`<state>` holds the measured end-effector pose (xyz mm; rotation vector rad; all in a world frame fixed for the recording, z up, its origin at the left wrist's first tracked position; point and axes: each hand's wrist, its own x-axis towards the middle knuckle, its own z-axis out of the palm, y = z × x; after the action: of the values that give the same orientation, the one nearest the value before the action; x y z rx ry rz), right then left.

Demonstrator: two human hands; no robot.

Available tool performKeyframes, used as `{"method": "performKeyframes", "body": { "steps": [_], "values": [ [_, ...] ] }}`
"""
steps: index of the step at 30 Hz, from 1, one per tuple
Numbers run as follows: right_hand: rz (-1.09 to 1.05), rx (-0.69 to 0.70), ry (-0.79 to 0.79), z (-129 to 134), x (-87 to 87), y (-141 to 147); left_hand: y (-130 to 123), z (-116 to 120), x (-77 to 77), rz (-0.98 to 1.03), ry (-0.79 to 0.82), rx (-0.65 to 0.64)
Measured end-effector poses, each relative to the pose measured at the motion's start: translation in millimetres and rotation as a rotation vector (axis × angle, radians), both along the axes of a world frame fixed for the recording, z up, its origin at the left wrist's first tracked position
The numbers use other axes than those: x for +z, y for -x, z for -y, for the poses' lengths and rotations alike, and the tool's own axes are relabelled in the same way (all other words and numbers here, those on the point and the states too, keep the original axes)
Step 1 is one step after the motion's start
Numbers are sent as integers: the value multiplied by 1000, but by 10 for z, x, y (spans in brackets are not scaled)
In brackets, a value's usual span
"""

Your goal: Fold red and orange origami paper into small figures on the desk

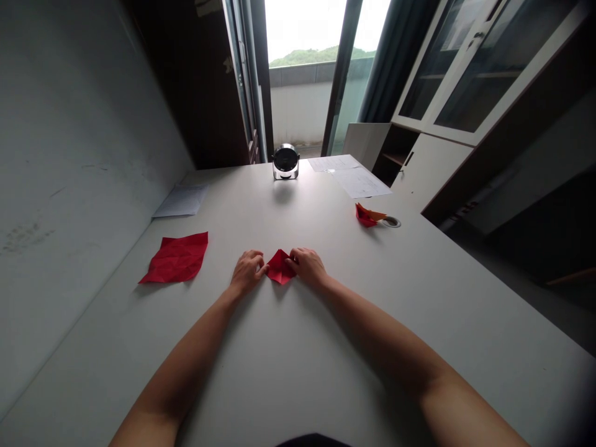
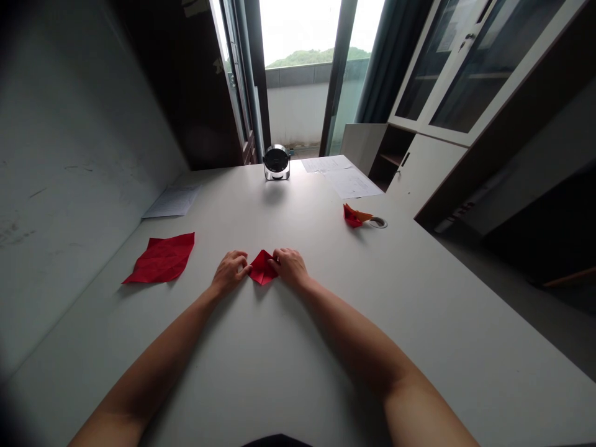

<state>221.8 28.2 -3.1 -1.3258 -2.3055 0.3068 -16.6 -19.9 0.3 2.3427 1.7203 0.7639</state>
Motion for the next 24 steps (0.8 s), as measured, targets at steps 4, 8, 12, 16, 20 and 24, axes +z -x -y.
{"method": "performKeyframes", "body": {
  "steps": [4,8,12,16,20,24],
  "values": [
    [-18,-13,-1,9,-10,7,-47,29,15,-22,-10,-22],
    [3,-1,-45,6,-35,8,-103,53,20,-49,-26,-48],
    [29,24,-72,4,-52,9,-122,49,16,-56,-27,-81],
    [24,60,-94,0,-55,7,-118,18,-17,-42,-27,-156],
    [23,94,-89,-8,-49,7,-114,-7,-60,-52,-26,-183],
    [31,102,-94,-5,-47,8,-111,-9,-65,-68,-26,-194]
  ]
}}
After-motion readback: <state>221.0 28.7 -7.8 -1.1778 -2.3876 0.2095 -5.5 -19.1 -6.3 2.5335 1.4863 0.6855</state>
